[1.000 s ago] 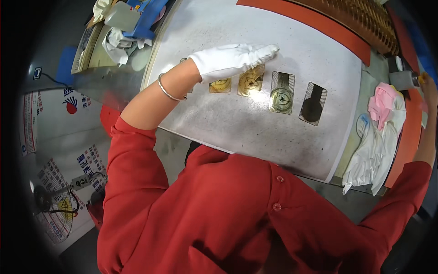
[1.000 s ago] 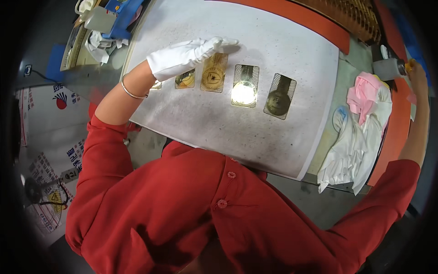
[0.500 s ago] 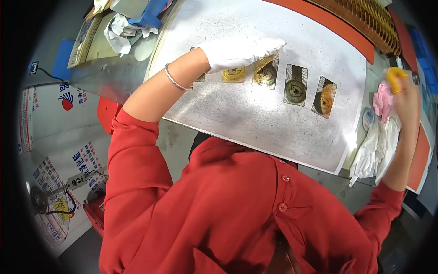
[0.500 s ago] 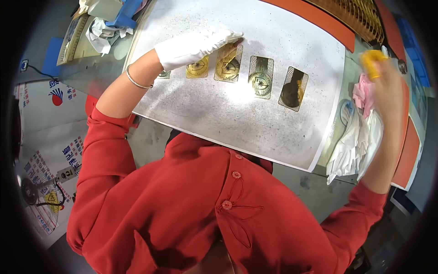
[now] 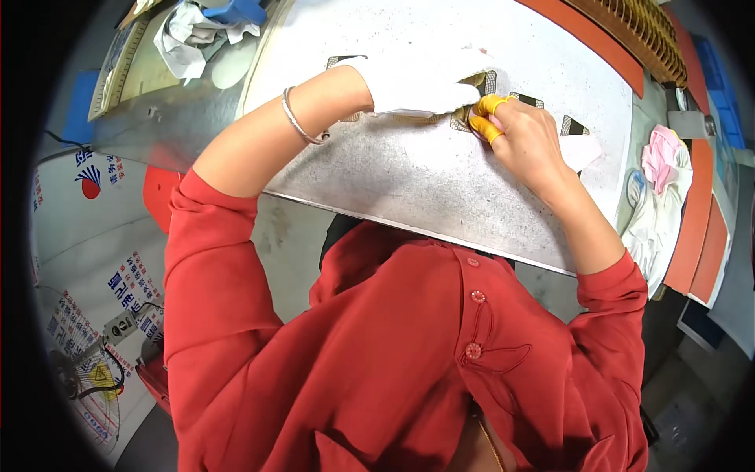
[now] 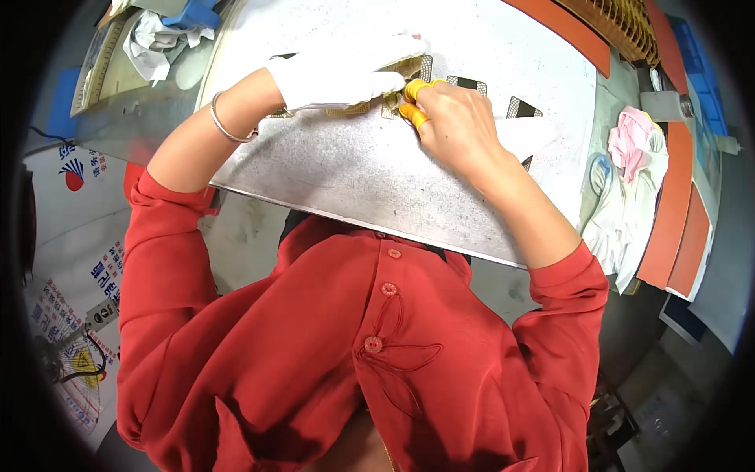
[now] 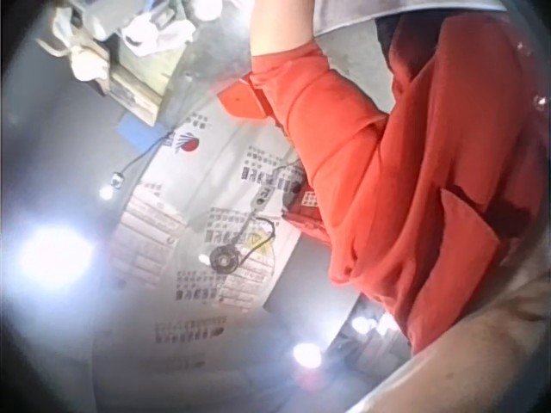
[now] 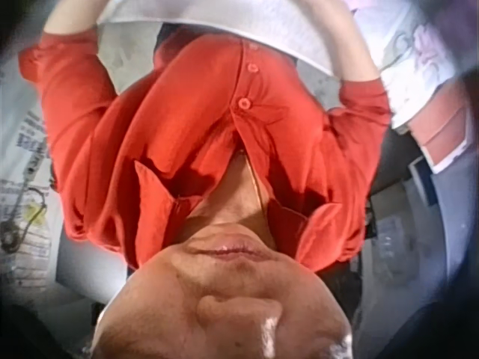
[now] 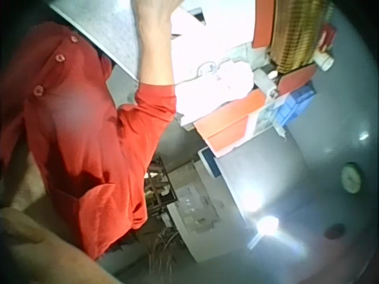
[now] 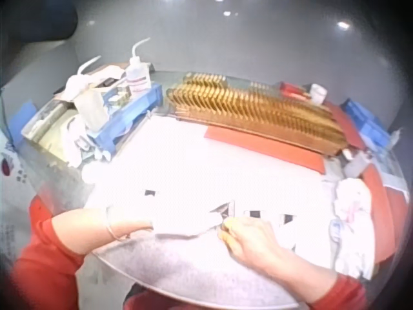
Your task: The person wipes the surface of small, rectangular, gold-colored decorative items arranged on a metal tray using a white cloth. They handle the items one by one, wiping each surface and then moving them to a stack of similar items on the side of the workspace.
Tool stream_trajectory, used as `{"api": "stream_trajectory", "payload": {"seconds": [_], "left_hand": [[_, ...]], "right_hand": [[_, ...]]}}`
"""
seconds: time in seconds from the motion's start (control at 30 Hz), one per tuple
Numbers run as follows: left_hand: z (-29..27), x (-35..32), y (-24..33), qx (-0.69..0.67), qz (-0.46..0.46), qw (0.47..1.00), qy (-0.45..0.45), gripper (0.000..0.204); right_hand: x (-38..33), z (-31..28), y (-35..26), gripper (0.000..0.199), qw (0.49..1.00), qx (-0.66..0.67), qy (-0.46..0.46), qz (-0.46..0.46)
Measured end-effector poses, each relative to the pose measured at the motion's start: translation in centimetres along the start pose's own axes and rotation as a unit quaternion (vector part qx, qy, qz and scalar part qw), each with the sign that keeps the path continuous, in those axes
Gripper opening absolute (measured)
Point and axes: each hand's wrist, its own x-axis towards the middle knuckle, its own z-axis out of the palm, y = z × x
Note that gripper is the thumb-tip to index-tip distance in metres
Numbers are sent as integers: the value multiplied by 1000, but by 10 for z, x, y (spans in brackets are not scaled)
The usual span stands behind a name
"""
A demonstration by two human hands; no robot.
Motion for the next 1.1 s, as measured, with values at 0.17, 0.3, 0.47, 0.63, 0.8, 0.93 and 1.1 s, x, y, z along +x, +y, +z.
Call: {"api": "stream_trajectory", "payload": {"seconds": [0.17,0.3,0.47,0.63,0.8,0.93,1.1], "left_hand": [[11,-5,-15,176,85,981,-4,40],[3,-2,-4,248,82,963,-66,44],[4,-10,-2,181,53,982,-35,49],[10,-10,-5,227,100,967,53,43],[15,-8,-14,234,126,961,72,41],[18,-6,-15,227,128,961,91,37],[15,-5,-14,194,92,976,30,39]], "right_hand": [[1,5,0,9,1000,-6,2,-2],[0,7,1,9,1000,-8,11,-25],[3,7,2,8,1000,7,17,-9],[2,7,3,6,999,17,-2,-28],[4,5,3,7,999,-7,-2,-41],[4,3,1,8,999,-6,-20,-44],[2,4,3,7,999,2,-22,-44]]}}
